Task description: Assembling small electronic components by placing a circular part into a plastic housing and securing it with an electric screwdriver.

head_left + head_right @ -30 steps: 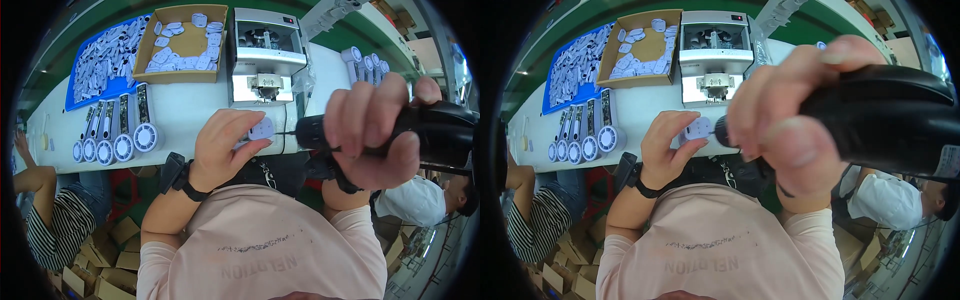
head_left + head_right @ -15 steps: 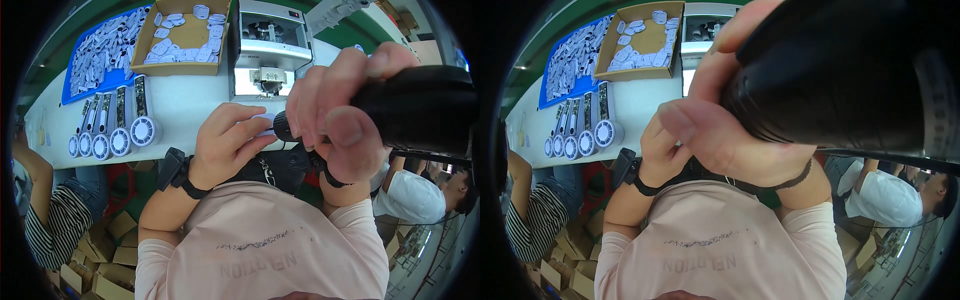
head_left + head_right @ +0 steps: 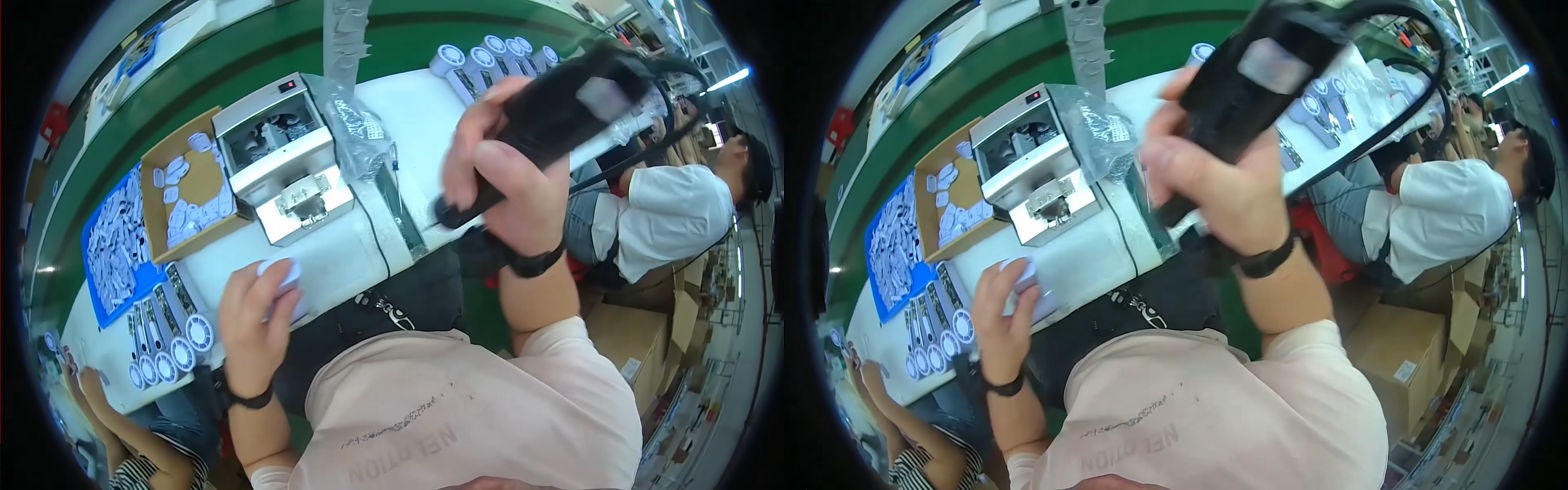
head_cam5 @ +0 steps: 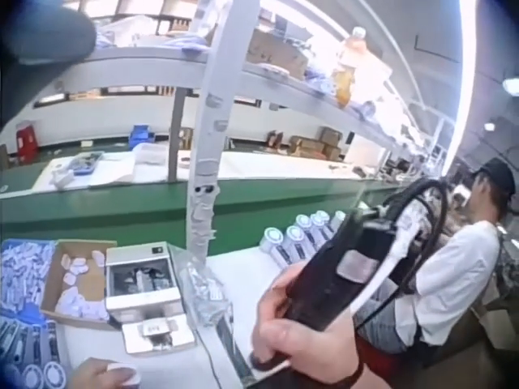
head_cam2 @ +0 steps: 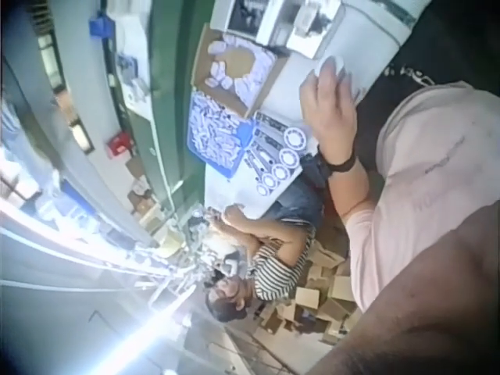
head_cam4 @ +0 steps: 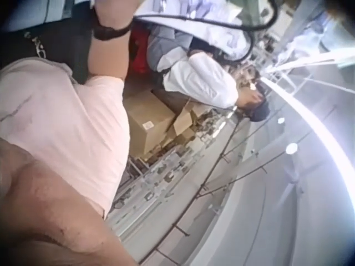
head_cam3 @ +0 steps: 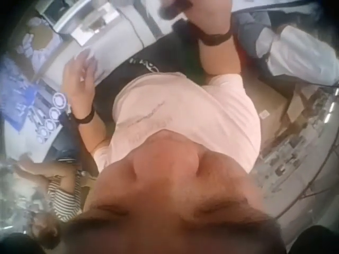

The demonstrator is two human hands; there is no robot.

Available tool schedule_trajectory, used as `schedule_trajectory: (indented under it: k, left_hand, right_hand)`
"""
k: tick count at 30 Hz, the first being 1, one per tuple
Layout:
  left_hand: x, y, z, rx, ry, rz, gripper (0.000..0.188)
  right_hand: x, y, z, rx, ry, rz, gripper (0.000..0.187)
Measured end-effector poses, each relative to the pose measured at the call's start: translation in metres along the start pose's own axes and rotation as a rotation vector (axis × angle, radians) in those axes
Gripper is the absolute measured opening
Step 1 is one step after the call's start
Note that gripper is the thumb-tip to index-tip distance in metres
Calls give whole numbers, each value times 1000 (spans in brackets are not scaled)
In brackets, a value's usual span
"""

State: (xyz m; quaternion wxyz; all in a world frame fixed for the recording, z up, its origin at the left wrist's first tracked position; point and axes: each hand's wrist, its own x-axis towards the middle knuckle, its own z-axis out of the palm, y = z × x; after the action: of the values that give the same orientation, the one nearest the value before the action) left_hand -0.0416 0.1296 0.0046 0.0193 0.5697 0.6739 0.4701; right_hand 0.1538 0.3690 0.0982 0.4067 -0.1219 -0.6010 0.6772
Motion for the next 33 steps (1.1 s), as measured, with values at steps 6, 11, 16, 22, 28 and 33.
schedule_trajectory:
  k: [6,11,16,22,28,33]
  left_hand:
    - [13,-36,-33,753,-359,-324,41]
    - [6,-70,-38,890,-287,-514,40]
    - [18,-53,-56,707,-60,-404,35]
    - [100,-110,-53,538,-254,-205,30]
    - [123,-145,-30,574,-699,-270,27]
    - [118,-107,-46,423,-371,-273,18]
  right_hand:
    - [-50,46,-207,-1129,531,239,45]
    - [-90,80,-310,-1148,540,379,40]
    - [-95,99,-332,-1003,567,279,42]
    - [-77,80,-275,-977,567,125,46]
    - [-54,35,-167,-912,377,-124,49]
    - [-60,4,-60,-720,-63,179,52]
